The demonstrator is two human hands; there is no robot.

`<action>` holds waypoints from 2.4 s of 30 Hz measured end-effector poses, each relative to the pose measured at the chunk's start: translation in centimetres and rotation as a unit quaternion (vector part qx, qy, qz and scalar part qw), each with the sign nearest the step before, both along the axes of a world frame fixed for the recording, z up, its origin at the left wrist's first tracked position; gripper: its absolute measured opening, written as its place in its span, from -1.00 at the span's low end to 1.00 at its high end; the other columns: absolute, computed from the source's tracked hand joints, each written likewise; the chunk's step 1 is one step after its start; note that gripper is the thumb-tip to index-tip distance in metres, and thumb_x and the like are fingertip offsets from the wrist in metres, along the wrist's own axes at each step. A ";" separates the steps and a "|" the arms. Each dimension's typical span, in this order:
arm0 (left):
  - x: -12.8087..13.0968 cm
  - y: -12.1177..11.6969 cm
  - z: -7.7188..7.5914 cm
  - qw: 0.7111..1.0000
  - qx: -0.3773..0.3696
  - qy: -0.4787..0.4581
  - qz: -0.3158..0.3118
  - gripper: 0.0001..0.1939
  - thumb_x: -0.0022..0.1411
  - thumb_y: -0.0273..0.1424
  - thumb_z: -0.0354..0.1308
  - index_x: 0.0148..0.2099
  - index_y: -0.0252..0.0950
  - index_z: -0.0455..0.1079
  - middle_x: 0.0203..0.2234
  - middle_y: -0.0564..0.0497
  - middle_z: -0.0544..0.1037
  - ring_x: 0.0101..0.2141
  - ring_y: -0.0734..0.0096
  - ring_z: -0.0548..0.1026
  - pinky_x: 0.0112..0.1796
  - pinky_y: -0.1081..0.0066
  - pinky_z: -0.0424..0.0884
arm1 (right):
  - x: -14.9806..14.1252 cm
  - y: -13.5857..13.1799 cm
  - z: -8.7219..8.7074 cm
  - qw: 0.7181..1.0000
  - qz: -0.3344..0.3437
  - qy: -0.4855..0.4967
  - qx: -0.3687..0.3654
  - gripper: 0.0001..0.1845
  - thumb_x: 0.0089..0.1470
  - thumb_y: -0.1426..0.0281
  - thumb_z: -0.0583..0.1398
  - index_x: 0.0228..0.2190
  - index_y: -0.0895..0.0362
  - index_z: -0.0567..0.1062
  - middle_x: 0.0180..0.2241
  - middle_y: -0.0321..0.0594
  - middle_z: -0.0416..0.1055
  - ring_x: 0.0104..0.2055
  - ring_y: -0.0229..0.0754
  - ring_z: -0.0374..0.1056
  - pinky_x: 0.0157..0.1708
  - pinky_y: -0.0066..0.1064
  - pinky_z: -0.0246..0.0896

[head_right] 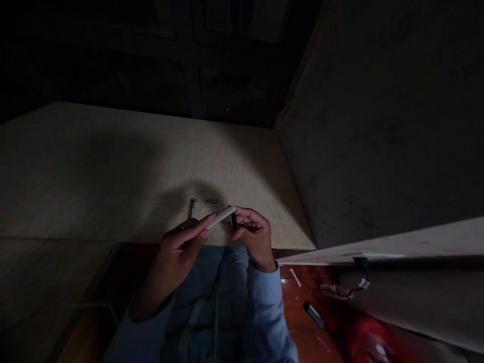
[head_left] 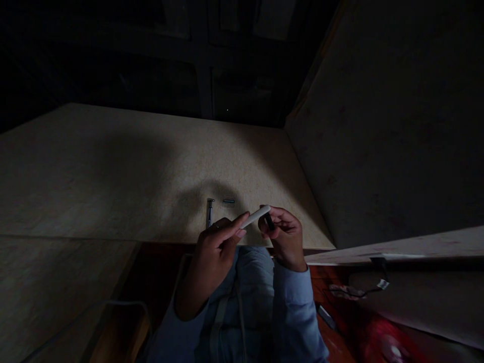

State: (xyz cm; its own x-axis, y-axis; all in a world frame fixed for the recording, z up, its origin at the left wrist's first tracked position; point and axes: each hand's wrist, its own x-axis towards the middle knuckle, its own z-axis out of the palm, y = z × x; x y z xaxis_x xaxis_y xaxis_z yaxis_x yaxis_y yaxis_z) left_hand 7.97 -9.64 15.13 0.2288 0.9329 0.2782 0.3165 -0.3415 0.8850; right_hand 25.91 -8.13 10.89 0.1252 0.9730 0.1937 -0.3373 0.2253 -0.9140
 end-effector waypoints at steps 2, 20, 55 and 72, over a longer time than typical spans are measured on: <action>0.1 -0.1 0.0 1.000 0.005 -0.005 0.007 -0.65 0.37 -0.41 0.09 0.14 -0.23 0.53 -0.40 -0.03 0.62 -0.34 0.43 0.54 -0.29 0.52 0.44 | 0.0 0.0 0.2 1.000 0.005 0.004 -0.004 -0.46 -0.28 0.06 0.52 -0.24 0.05 0.67 -0.64 -0.41 0.38 -0.63 -0.32 0.22 -0.55 -0.44 0.19; 0.8 -0.4 0.1 0.999 0.023 -0.041 0.011 -0.68 0.39 -0.41 0.11 0.12 -0.26 0.54 -0.34 -0.03 0.64 -0.37 0.48 0.53 -0.31 0.52 0.42 | -0.3 -0.3 0.7 0.994 0.067 0.066 0.049 -0.58 -0.10 0.31 0.46 -0.13 -0.07 0.67 -0.64 -0.42 0.46 -0.71 -0.40 0.16 -0.62 -0.50 0.16; 0.6 -0.4 0.0 0.993 -0.064 -0.090 -0.051 -0.68 0.36 -0.35 0.16 0.12 -0.18 0.54 -0.09 -0.09 0.67 -0.16 0.36 0.62 -0.15 0.47 0.51 | -0.2 -0.1 0.7 0.999 0.007 0.038 0.030 -0.56 -0.12 0.26 0.46 -0.12 -0.04 0.66 -0.62 -0.40 0.46 -0.67 -0.36 0.18 -0.63 -0.48 0.15; 1.4 0.0 -0.3 0.981 -0.080 -0.174 0.015 -0.67 0.29 -0.28 0.24 0.06 -0.28 0.58 -0.33 -0.05 0.67 -0.35 0.44 0.56 -0.34 0.52 0.49 | -1.5 0.3 0.6 0.995 0.023 0.095 0.012 -0.46 -0.33 0.11 0.54 -0.24 -0.02 0.65 -0.65 -0.49 0.27 -0.64 -0.38 0.05 -0.54 -0.45 0.11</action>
